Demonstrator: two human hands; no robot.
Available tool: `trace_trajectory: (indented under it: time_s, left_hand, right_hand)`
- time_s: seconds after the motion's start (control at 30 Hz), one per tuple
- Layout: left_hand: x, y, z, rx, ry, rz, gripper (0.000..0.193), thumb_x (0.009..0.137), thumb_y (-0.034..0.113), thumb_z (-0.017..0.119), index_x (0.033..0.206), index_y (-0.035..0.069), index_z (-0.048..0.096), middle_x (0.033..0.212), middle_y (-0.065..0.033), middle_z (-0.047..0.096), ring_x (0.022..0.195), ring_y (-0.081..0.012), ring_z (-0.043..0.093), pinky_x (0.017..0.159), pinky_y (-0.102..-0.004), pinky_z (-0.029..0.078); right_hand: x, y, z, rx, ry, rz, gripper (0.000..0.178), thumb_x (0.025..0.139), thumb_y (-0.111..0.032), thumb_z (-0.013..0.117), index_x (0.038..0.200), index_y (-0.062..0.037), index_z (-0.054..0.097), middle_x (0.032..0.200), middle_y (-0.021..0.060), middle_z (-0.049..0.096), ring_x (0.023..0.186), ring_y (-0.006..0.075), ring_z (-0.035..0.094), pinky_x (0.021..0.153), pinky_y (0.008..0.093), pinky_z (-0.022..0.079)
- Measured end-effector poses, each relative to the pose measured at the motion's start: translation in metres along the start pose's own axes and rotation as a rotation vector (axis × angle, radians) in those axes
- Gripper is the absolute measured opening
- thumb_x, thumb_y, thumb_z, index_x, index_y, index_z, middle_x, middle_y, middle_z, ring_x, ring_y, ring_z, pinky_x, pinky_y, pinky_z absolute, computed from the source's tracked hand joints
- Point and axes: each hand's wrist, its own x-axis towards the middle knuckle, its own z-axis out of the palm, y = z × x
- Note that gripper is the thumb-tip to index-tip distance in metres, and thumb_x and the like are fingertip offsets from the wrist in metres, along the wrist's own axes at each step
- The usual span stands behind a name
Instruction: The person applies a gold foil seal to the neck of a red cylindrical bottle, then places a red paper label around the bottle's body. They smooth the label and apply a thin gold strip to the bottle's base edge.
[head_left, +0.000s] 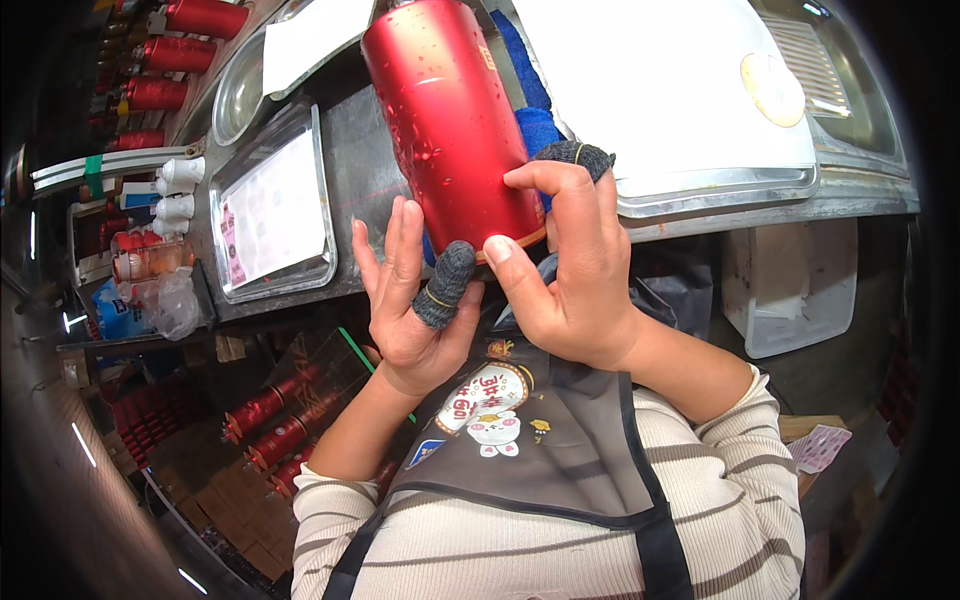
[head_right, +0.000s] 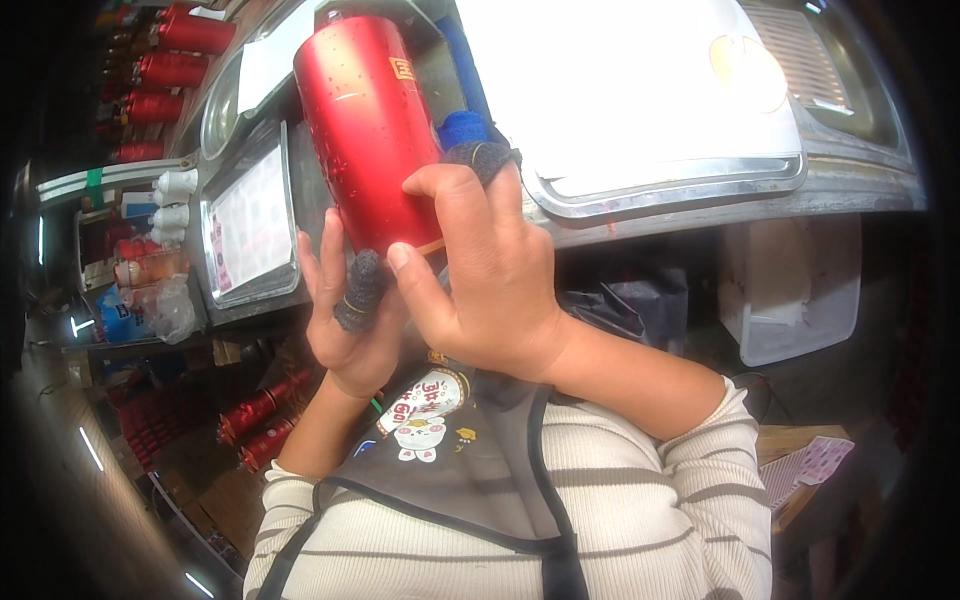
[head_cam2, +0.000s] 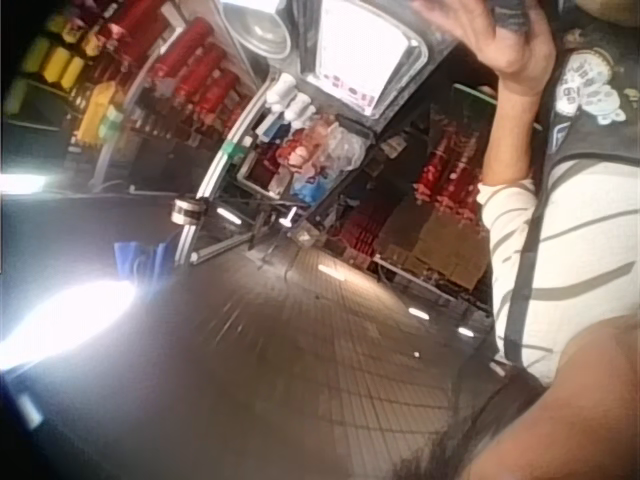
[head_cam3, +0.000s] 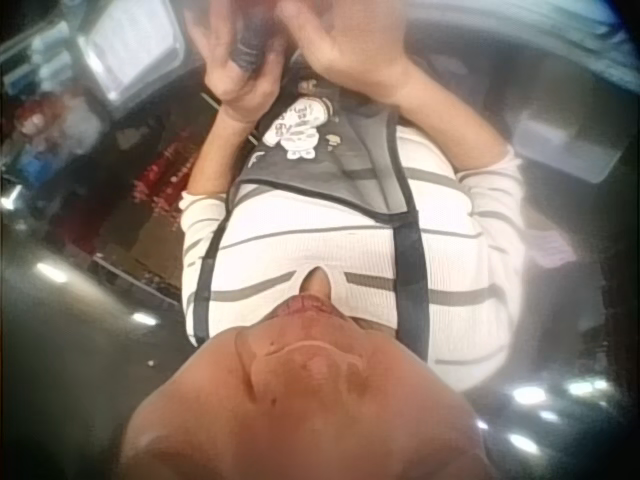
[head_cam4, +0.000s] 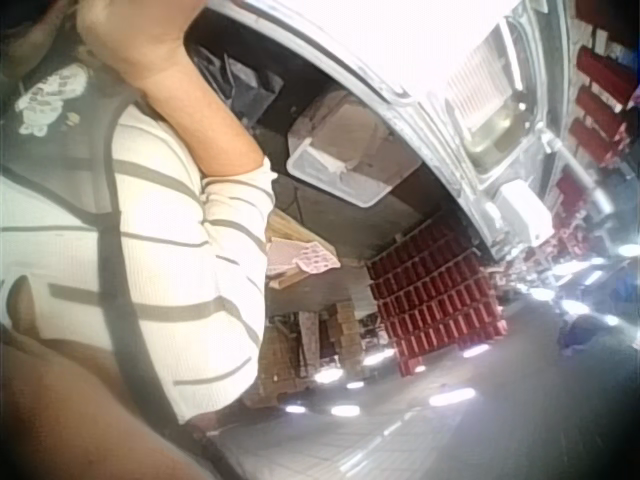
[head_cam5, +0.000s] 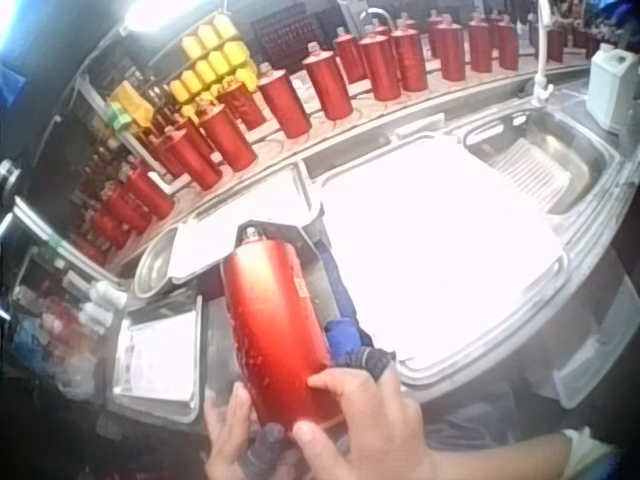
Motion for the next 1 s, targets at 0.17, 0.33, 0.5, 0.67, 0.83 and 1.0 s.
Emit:
trace_trajectory:
  time_s: [0.17, 0.33, 0.5, 0.67, 0.83, 1.0]
  left_hand:
    - [0.0021, 0.0013, -0.0017, 0.009, 0.002, -0.002, 0.037, 0.075, 0.002, 0.077, 0.111, 0.001, 0.072, 0.149, -0.0287, 0.045, 0.137, -0.0488, 0.044, 0.113, -0.0687, 0.016]
    - [0.0017, -0.0004, -0.0009, 0.01, 0.013, 0.015, 0.038, 0.074, 0.002, 0.078, 0.112, 0.002, 0.072, 0.149, -0.0285, 0.045, 0.138, -0.0484, 0.044, 0.113, -0.0681, 0.016]
    - [-0.0001, -0.0016, 0.0012, 0.016, 0.036, 0.015, 0.039, 0.074, 0.001, 0.077, 0.112, 0.002, 0.072, 0.149, -0.0287, 0.045, 0.138, -0.0482, 0.044, 0.114, -0.0681, 0.015]
    - [-0.0006, -0.001, -0.0002, 0.008, 0.015, 0.001, 0.037, 0.075, 0.002, 0.077, 0.111, 0.001, 0.072, 0.15, -0.0288, 0.044, 0.138, -0.0481, 0.043, 0.113, -0.0683, 0.015]
    - [0.0013, 0.0009, -0.0019, 0.008, 0.009, 0.005, 0.036, 0.075, 0.002, 0.077, 0.111, 0.0, 0.072, 0.15, -0.0287, 0.044, 0.139, -0.048, 0.043, 0.113, -0.0681, 0.015]
    - [-0.0004, 0.0001, 0.0012, 0.011, 0.032, 0.002, 0.037, 0.074, 0.002, 0.077, 0.111, 0.0, 0.072, 0.149, -0.0287, 0.045, 0.138, -0.048, 0.043, 0.114, -0.0679, 0.015]
  right_hand:
    - [-0.0022, 0.0046, -0.0027, 0.151, -0.029, 0.034, 0.04, 0.085, -0.006, 0.063, 0.122, 0.0036, 0.055, 0.109, 0.0139, 0.055, 0.07, 0.0136, 0.047, 0.06, 0.0265, 0.042]
    - [-0.0027, 0.005, -0.0036, 0.105, -0.038, 0.033, 0.044, 0.082, -0.01, 0.068, 0.123, 0.0024, 0.055, 0.107, 0.0114, 0.055, 0.073, 0.0165, 0.045, 0.06, 0.0279, 0.044]
    - [-0.001, 0.0017, -0.0015, 0.016, -0.023, -0.032, 0.051, 0.079, -0.015, 0.074, 0.124, 0.0012, 0.056, 0.106, 0.0096, 0.055, 0.073, 0.0175, 0.043, 0.059, 0.0283, 0.041]
    - [-0.0015, 0.0048, -0.0011, 0.039, -0.017, -0.055, 0.045, 0.084, -0.01, 0.069, 0.125, 0.0028, 0.056, 0.103, 0.0092, 0.052, 0.06, 0.009, 0.038, 0.056, 0.0242, 0.037]
    - [-0.0042, 0.0081, -0.0031, 0.113, -0.04, 0.004, 0.04, 0.087, -0.007, 0.064, 0.125, 0.0029, 0.055, 0.105, 0.01, 0.051, 0.059, 0.0076, 0.039, 0.056, 0.0231, 0.037]
    - [-0.002, 0.0014, -0.0033, 0.039, -0.028, -0.009, 0.042, 0.085, -0.012, 0.067, 0.124, -0.0003, 0.056, 0.11, 0.0115, 0.058, 0.082, 0.0227, 0.051, 0.061, 0.0317, 0.047]
